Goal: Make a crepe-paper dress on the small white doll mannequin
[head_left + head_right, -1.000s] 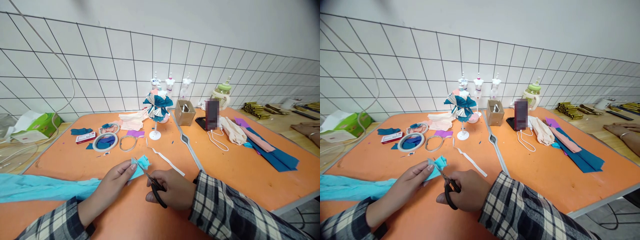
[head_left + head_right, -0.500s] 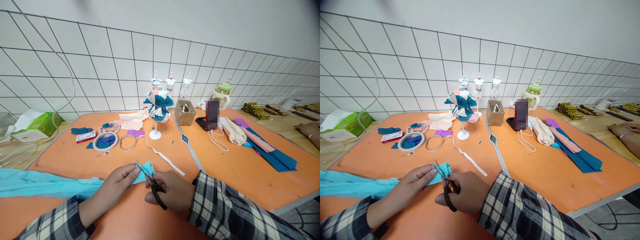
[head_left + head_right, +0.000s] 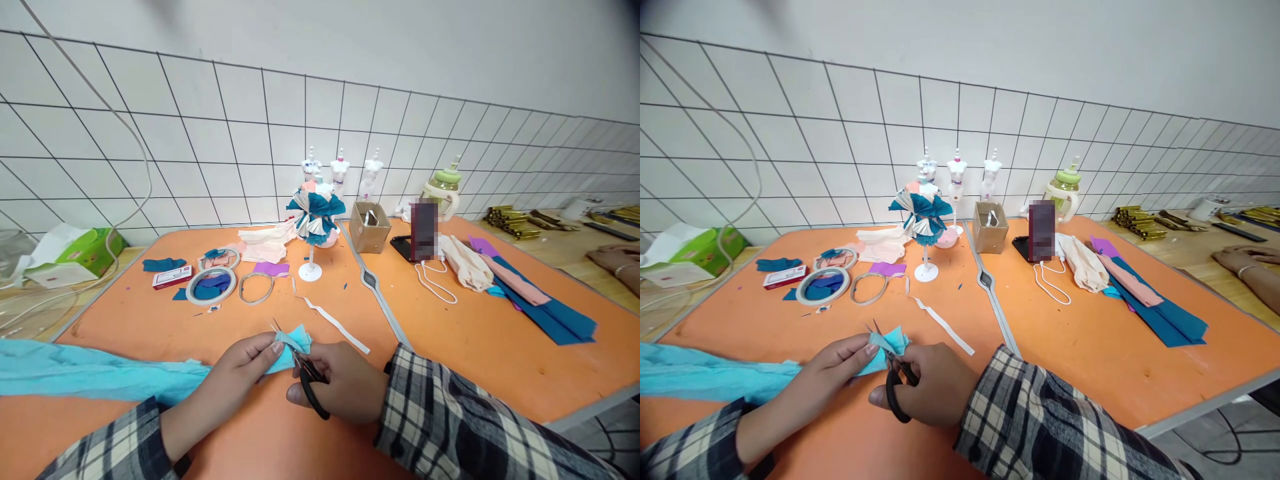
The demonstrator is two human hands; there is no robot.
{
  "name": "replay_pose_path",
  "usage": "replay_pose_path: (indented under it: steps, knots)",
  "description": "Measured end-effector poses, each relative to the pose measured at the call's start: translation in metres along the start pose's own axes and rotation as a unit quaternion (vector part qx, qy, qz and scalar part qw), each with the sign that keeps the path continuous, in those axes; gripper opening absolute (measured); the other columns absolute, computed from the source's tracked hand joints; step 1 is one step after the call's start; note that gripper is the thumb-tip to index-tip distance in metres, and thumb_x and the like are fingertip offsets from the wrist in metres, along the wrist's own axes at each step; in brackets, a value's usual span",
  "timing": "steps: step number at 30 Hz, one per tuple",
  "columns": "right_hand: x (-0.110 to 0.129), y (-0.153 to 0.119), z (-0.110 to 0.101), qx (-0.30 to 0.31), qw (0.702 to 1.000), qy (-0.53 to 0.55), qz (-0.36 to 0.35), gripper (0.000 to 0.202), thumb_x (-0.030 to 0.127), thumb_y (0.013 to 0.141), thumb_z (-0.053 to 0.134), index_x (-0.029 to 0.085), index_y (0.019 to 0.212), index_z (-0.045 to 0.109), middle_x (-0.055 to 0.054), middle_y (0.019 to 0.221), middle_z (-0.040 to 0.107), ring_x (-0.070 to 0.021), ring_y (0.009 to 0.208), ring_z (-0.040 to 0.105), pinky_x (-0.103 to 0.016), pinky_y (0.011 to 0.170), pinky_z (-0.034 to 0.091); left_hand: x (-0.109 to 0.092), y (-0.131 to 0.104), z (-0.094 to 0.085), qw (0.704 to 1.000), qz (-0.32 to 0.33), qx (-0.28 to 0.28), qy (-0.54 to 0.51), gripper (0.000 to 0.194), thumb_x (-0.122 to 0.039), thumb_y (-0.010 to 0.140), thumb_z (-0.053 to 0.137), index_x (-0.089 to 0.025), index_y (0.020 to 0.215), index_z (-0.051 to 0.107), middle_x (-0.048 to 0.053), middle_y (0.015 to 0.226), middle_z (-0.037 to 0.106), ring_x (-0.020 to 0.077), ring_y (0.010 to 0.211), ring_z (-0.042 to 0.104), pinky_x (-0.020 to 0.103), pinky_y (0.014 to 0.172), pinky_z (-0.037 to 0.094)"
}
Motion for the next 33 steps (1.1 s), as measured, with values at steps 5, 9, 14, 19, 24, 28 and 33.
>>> replay_pose_path:
  steps: [5,9,14,19,24,28,33]
  knots:
    - [-0.006,0.006,-0.002,0.001,1.0,-0.018,-0.006,0.023,0.041,0.078,0.07,0.022,0.088,0.062,0.008,0.053,0.04,-0.0078,0.05,0.035,-0.022,0.046,0.023,0.0,0.002,-0.001,0.999,-0.03,0.02,-0.017,0.049,-0.061,0.089,0.049,-0.016,0.079,0.064,-0.005,0.06,0.041,0.0108,0.054,0.03,0.022,0.05,0.026]
    - [-0.002,0.005,-0.01,0.004,1.0,-0.015,-0.007,0.026,0.044,0.077,0.072,0.022,0.088,0.064,0.008,0.054,0.04,-0.0078,0.051,0.035,-0.021,0.047,0.025,0.002,0.003,-0.004,0.999,-0.033,0.016,-0.015,0.049,-0.062,0.089,0.049,-0.017,0.079,0.063,-0.005,0.06,0.039,0.0108,0.053,0.029,0.022,0.048,0.024]
    - [0.0,0.002,-0.01,0.051,0.998,0.035,-0.011,0.029,0.04,0.077,0.072,0.022,0.098,0.064,0.006,0.066,0.05,-0.0085,0.058,0.044,-0.02,0.05,0.031,0.011,0.004,-0.008,0.997,-0.062,0.017,-0.031,0.046,-0.061,0.088,0.051,-0.018,0.074,0.057,-0.006,0.056,0.037,0.0107,0.05,0.028,0.024,0.047,0.022]
    - [-0.005,0.004,-0.007,0.069,0.996,0.061,-0.002,0.027,0.042,0.077,0.072,0.021,0.091,0.065,0.007,0.062,0.049,-0.0077,0.055,0.042,-0.019,0.049,0.03,0.006,0.003,-0.007,0.995,-0.075,0.038,-0.044,0.048,-0.062,0.086,0.054,-0.02,0.064,0.047,-0.007,0.052,0.035,0.0097,0.047,0.025,0.025,0.047,0.02]
    - [-0.006,0.005,-0.009,0.049,0.998,0.033,-0.008,0.028,0.043,0.076,0.073,0.02,0.089,0.067,0.008,0.055,0.044,-0.0066,0.05,0.037,-0.02,0.047,0.026,0.006,0.004,-0.007,0.995,-0.069,0.053,-0.042,0.047,-0.062,0.088,0.051,-0.02,0.067,0.05,-0.007,0.052,0.034,0.0104,0.048,0.025,0.025,0.048,0.02]
    - [-0.008,0.009,-0.011,0.042,0.996,0.073,0.016,0.034,0.046,0.074,0.076,0.019,0.093,0.067,0.009,0.053,0.039,-0.0065,0.049,0.034,-0.02,0.047,0.026,0.009,0.005,-0.008,0.996,-0.063,0.057,-0.032,0.048,-0.06,0.09,0.049,-0.02,0.066,0.047,-0.007,0.053,0.035,0.0108,0.05,0.027,0.025,0.05,0.022]
    - [-0.003,0.008,-0.021,0.038,0.98,0.192,0.039,0.05,0.055,0.076,0.072,0.02,0.109,0.058,0.007,0.064,0.049,-0.0072,0.052,0.041,-0.017,0.044,0.032,0.004,0.001,-0.009,0.998,-0.056,0.01,0.008,0.05,-0.062,0.092,0.042,-0.021,0.064,0.045,-0.006,0.053,0.038,0.0115,0.049,0.031,0.025,0.049,0.027]
Point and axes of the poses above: each hand's wrist, its own y-axis towards the middle knuckle, its own z-axis out of the palm, x = y × z, the point moved 3 cm from there along y, towards the middle knuckle
